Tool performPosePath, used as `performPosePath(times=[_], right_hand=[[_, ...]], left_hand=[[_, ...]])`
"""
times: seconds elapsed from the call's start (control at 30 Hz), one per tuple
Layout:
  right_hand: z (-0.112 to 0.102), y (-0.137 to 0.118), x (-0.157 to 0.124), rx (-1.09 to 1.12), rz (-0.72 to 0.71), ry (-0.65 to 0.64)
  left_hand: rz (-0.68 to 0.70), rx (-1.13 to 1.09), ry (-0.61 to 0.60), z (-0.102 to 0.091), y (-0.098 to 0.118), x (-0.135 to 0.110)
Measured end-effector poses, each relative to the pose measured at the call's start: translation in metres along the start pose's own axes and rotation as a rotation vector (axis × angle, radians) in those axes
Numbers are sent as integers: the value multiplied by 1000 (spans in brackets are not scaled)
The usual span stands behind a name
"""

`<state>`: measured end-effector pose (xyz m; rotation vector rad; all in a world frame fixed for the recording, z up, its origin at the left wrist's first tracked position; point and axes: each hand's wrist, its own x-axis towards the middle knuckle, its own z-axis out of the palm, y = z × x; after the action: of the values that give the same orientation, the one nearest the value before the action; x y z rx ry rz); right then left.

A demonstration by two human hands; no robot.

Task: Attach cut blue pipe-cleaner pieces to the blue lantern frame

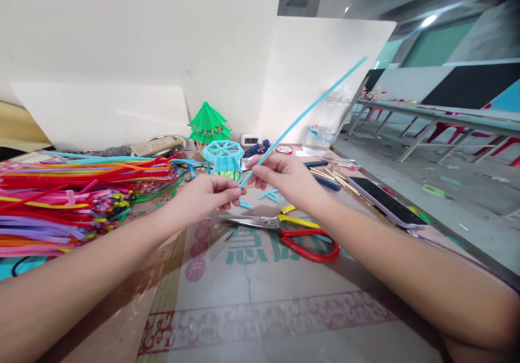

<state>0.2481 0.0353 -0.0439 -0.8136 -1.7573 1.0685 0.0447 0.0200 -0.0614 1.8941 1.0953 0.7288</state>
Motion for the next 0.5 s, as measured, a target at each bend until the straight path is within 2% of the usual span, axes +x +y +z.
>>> performPosePath(times=[0.1, 0.2, 0.3, 0.4, 0.5], right_hand=[[8, 17, -1, -11, 38, -24], [9, 34, 0, -62, 44, 71], [9, 47, 0, -98, 61, 119], [11, 52, 0, -7, 69, 58], [15, 55, 0, 129, 76, 29]], left_hand=[[15, 127, 15, 3, -7, 4], [102, 533, 86, 7, -18, 8], [275, 881, 30, 13, -26, 13], [327, 1014, -24, 19, -28, 18], [279, 1052, -16, 21, -26, 23]])
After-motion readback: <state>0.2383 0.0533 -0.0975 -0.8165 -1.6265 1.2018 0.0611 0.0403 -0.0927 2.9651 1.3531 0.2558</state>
